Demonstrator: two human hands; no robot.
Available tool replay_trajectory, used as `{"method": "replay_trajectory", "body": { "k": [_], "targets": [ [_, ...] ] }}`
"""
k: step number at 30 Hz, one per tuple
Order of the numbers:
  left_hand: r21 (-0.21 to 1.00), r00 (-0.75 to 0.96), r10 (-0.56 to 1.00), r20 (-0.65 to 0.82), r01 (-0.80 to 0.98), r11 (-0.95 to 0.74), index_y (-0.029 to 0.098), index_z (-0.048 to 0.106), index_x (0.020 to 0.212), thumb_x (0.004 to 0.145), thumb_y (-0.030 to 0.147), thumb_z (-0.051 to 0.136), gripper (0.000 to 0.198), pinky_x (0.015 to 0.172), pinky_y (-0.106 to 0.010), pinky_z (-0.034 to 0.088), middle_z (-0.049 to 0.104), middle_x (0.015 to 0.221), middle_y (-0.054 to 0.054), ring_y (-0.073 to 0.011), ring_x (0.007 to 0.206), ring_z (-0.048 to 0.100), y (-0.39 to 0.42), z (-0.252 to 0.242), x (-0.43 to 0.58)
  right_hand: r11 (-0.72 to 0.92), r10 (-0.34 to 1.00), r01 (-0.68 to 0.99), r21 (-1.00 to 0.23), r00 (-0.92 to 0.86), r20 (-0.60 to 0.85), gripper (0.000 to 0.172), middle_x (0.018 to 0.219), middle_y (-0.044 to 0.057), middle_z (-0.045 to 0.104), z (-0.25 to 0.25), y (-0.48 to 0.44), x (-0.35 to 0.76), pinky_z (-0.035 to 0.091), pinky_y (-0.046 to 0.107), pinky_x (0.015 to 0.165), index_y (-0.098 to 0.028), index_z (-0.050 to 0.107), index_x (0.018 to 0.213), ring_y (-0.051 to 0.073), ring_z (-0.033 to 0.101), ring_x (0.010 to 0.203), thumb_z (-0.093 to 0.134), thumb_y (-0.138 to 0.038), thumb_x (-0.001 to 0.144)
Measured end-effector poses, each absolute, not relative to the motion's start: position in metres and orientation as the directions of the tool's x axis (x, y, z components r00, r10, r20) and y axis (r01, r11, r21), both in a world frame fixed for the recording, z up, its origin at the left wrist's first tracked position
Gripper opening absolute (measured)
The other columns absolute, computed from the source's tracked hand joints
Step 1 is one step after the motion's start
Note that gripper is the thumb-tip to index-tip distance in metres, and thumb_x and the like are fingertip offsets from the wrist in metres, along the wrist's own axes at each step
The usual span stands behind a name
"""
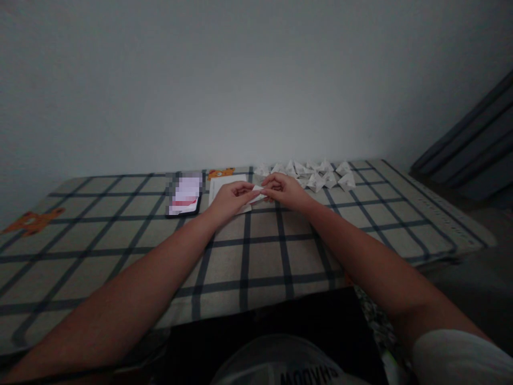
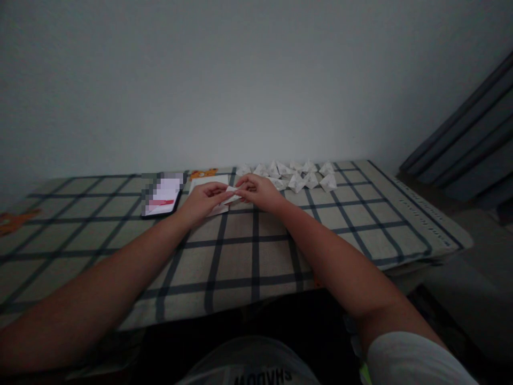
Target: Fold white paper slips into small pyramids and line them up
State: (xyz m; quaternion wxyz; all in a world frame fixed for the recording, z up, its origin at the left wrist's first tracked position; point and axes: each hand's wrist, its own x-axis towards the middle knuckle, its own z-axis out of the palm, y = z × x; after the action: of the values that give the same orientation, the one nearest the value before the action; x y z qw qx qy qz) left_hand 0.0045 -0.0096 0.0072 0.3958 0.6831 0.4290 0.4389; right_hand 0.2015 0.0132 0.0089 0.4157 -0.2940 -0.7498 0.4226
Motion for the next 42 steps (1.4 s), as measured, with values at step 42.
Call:
{"method": "replay_trajectory", "body": {
  "k": [42],
  "targets": [
    [0.943,0.378,0.919,0.11,0.253,-0.217,0.015,0.071,0.08,0.07,0.041,0.071,0.027,0.046,-0.02,0.037,0.062,0.065,-0.002,-0.0083,0.052,0.049,-0.01,0.012,0.003,0.347,0.867,0.1,-0.932,-0.413,0.278,0.028,0.055,-0.006,0.053,0.017,0.008,0.2,0.041,0.021,0.05,-0.019,0.045,0.063,0.009,0.054,0.05,0.064,-0.035,0.076]
  ]
}}
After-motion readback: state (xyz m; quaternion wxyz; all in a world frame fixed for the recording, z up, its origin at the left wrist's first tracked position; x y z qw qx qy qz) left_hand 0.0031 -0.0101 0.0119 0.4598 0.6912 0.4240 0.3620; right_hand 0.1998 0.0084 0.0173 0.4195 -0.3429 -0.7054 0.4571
